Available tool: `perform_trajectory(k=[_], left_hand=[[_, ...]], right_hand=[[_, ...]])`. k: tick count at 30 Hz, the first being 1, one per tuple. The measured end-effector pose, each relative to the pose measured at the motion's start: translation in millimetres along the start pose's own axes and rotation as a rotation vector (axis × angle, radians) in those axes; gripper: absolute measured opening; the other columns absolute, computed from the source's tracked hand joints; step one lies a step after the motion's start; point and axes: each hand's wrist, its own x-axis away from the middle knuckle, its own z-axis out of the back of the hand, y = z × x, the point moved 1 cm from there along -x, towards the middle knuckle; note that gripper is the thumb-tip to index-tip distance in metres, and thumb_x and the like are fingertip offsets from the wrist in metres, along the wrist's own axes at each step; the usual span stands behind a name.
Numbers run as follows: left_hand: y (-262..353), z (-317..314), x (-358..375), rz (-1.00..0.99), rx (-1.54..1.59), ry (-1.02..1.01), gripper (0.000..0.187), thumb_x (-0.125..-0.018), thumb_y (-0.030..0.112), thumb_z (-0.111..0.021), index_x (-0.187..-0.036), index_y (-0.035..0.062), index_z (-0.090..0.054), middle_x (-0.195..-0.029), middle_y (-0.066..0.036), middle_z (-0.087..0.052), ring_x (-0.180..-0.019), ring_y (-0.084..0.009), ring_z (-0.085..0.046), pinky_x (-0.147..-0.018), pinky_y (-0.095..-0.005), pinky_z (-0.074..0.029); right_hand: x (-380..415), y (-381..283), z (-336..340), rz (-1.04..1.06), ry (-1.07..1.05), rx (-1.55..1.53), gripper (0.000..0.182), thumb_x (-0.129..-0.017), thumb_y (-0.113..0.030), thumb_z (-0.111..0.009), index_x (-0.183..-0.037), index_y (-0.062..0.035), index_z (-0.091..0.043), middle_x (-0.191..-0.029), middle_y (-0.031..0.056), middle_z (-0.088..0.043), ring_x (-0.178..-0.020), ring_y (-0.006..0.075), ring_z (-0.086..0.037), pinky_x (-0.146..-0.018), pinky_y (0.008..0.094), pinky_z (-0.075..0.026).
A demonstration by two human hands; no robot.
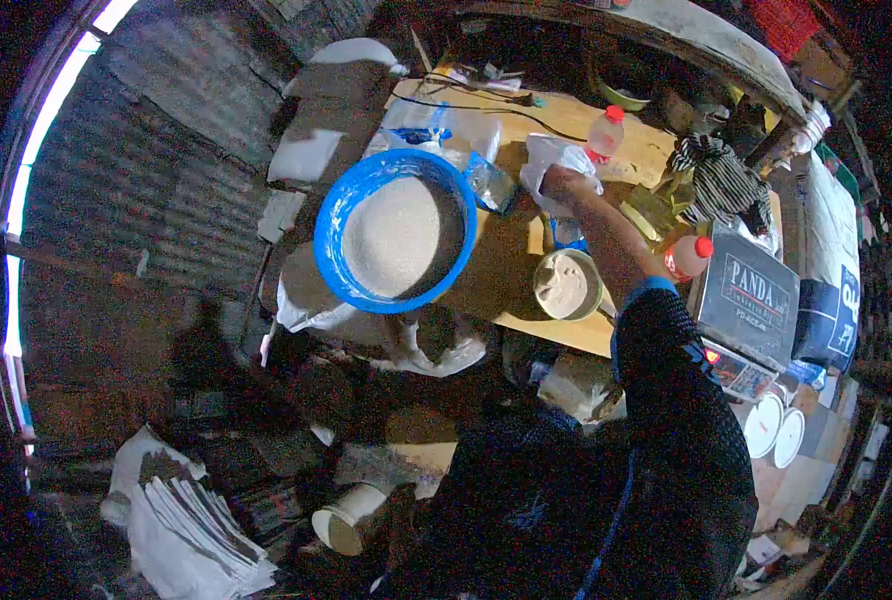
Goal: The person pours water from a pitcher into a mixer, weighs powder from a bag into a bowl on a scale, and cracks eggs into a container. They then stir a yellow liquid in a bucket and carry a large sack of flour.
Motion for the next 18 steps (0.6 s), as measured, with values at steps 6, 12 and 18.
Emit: perform_trajectory(k=[6, 12, 18], left_hand=[[13.2, -14.0, 1.7, 0.231, -0.844, 0.077, 0.025, -0.081, 0.027, -0.063, -0.091, 0.0041, -0.065, -0.068, -0.011, -0.064, -0.058, -0.0189, -0.061, -0.049, -0.0295, -0.047], [-33.1, -6.7, -55.2, -0.005, -0.526, -0.119, 0.02, -0.083, 0.024, -0.058, -0.087, 0.0053, -0.066, -0.077, -0.011, -0.065, -0.068, -0.0238, -0.062, -0.058, -0.0346, -0.05], [37.6, -16.5, -99.6, -0.103, -0.372, -0.047, 0.023, -0.086, 0.028, -0.053, -0.094, 0.0121, -0.068, -0.084, -0.011, -0.066, -0.072, -0.0249, -0.061, -0.067, -0.0387, -0.049]], right_hand=[[29.7, -27.0, 47.8, 0.255, 0.317, -0.248, 0.057, -0.071, -0.029, -0.063, -0.122, -0.0085, -0.048, -0.114, 0.0202, -0.053, -0.108, 0.0367, -0.049, -0.091, 0.0449, -0.04], [58.4, -49.5, 79.7, 0.086, 0.265, -0.405, 0.039, -0.082, -0.035, -0.05, -0.106, -0.0048, -0.055, -0.082, 0.0128, -0.061, -0.073, 0.0278, -0.059, -0.069, 0.0376, -0.047], [91.8, -66.3, 115.2, -0.629, -0.039, -1.432, 0.018, -0.082, -0.014, -0.056, -0.068, -0.003, -0.059, -0.051, 0.001, -0.047, -0.043, 0.0124, -0.046, -0.041, 0.0257, -0.038]])
